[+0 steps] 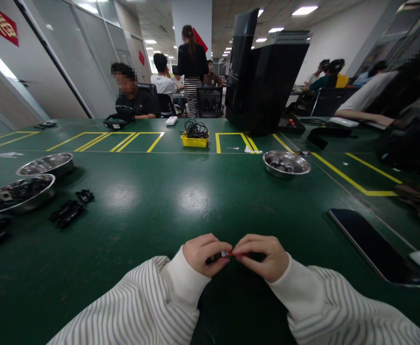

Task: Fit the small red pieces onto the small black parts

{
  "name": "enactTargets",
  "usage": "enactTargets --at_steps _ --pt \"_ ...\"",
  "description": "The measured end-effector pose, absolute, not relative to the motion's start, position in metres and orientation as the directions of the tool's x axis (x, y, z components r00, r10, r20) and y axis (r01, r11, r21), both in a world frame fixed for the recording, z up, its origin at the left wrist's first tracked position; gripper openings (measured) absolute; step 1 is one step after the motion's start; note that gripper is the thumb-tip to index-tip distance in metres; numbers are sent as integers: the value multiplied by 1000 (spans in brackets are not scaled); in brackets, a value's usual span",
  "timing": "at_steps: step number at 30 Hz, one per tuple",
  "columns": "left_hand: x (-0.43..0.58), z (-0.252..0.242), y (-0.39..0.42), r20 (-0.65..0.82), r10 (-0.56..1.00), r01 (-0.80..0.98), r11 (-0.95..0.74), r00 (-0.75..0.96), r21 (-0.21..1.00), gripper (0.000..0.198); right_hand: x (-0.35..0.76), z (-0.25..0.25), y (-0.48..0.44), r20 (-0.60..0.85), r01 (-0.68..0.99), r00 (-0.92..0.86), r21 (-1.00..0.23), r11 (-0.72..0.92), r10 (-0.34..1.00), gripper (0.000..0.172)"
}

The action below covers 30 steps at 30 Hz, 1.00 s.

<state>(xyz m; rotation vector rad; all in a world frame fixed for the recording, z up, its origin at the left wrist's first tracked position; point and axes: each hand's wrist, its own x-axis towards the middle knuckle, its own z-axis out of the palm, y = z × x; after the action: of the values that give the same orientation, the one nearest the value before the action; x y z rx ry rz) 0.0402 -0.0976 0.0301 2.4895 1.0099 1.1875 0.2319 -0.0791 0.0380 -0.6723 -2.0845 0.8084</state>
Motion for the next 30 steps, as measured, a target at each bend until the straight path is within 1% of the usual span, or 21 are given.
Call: enactTargets --at_steps 4,9,11,13,15,17,19,21,24,27,30 --pt "25 28 -86 549 732 620 -659 402 426 17 235 36 -76 458 267 -519 -715 646 722 15" --pt "-11 26 -61 496 841 820 -432 216 376 16 241 36 -69 453 295 -478 -725 623 753 16" --pt "-31 27 -49 430 893 885 -301 130 356 17 242 36 -67 459 300 -452 -729 615 765 16" --pt "-55 32 -37 351 937 936 -122 -1 331 18 243 36 -66 456 307 -442 -732 608 772 16" --pt "-82 39 -28 261 953 952 72 -153 297 20 243 36 -65 444 311 -446 -737 600 777 16" --pt "-109 45 -23 192 935 937 250 -299 242 24 243 36 -65 436 314 -449 -741 594 780 16" --pt "-134 50 -21 196 874 893 415 -444 172 27 243 36 -65 435 316 -446 -741 592 782 17" --pt "-154 52 -22 229 811 842 528 -539 112 28 242 36 -65 431 323 -444 -740 589 785 17" --pt "-169 52 -24 254 777 806 591 -575 16 30 241 34 -65 422 350 -446 -729 588 789 18" --pt "-170 51 -25 277 774 789 609 -569 -82 33 241 31 -64 405 388 -458 -710 587 792 18" --pt "-167 52 -25 254 773 778 620 -582 -105 33 242 30 -63 371 416 -481 -701 579 794 17"
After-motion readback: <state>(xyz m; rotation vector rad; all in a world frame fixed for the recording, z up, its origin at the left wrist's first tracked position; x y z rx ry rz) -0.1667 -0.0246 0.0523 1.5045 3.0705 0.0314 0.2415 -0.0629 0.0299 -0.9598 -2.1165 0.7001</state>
